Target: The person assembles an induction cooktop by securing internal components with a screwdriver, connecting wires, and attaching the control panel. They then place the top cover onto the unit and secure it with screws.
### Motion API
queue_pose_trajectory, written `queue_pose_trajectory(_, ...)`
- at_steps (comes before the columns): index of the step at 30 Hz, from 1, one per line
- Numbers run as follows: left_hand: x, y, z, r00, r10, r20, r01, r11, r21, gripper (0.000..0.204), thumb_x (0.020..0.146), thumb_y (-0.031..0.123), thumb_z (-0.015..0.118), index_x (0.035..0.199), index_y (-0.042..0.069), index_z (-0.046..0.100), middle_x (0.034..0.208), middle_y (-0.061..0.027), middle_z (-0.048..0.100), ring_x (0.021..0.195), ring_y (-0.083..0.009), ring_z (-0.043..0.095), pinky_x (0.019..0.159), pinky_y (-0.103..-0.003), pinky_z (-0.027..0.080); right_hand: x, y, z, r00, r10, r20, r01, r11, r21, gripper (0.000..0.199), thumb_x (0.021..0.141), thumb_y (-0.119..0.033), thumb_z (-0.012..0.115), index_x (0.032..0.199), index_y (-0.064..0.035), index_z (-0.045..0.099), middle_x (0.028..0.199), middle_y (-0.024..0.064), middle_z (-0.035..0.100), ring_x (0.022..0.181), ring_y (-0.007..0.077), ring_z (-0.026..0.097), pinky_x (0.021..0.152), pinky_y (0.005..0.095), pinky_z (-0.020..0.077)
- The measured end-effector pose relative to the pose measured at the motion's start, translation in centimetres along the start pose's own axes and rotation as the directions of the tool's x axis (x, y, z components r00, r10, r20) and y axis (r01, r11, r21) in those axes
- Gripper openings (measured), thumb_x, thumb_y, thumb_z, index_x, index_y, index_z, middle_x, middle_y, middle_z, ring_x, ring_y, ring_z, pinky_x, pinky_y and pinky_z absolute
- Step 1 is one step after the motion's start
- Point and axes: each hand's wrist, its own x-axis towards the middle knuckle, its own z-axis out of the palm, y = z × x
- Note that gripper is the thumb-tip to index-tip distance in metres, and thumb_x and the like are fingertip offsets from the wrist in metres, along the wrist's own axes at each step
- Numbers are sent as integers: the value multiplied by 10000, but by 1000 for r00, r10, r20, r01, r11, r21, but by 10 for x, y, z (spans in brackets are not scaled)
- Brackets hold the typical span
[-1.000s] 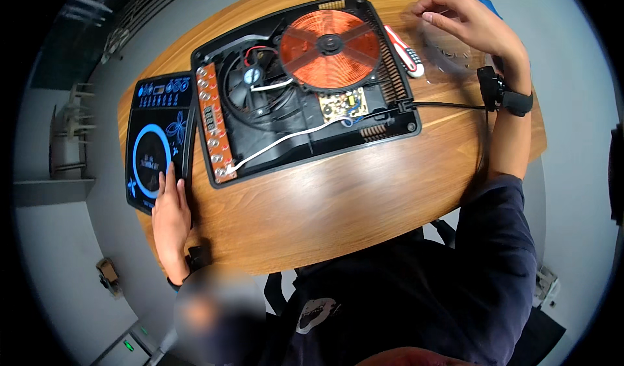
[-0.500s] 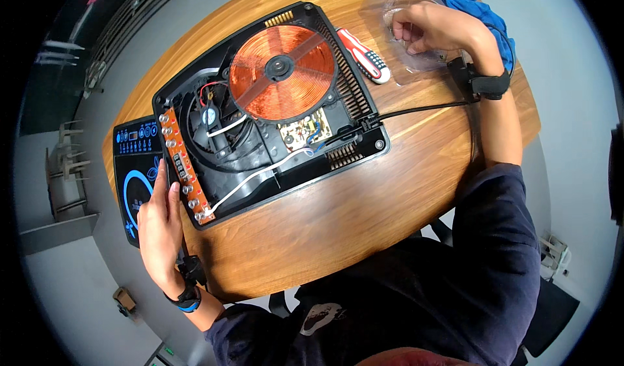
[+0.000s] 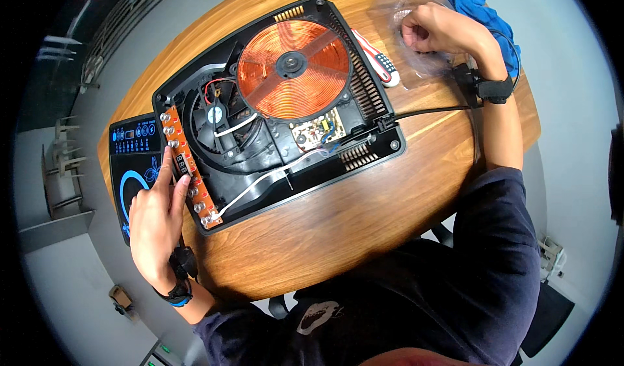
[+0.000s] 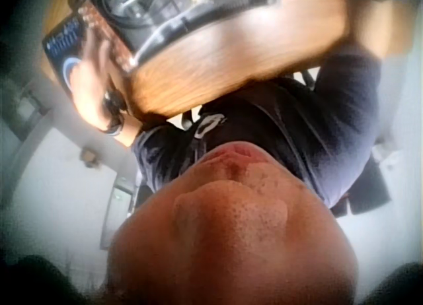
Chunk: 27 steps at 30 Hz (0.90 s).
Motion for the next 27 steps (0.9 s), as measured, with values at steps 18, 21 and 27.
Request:
queue_pose_trajectory(18, 3, -9, -11, 999, -41, 7, 41, 997, 61, 362, 1124, 285, 684, 1428, 91, 711, 926, -266, 787, 896, -466, 785, 774, -544, 616, -27, 7, -16, 989, 72, -127, -52, 986, 157, 154, 1084, -103, 720, 1169, 27, 721, 1052, 91, 743, 973, 190, 700, 888, 351, 576)
queue_pose_trajectory(21, -5, -12, -18, 999, -12, -50, 15, 998, 61, 263, 1114, 265, 696, 1318, 102, 730, 915, -253, 790, 881, -458, 787, 755, -536, 618, -26, -6, -20, 985, 75, -155, -46, 983, 180, 132, 1098, -92, 691, 1161, 18, 728, 977, 88, 728, 898, 217, 690, 844, 361, 575)
queue_pose_trajectory(27, -4, 1, -25, 957, 252, -143, -252, 968, 21, 175, 1039, 212, 760, 1144, 74, 736, 854, -154, 704, 841, -369, 728, 750, -478, 582, -32, -39, -26, 957, -54, -285, 88, 990, 109, 136, 1080, -78, 711, 1167, 23, 739, 1042, 108, 730, 974, 236, 705, 874, 367, 582)
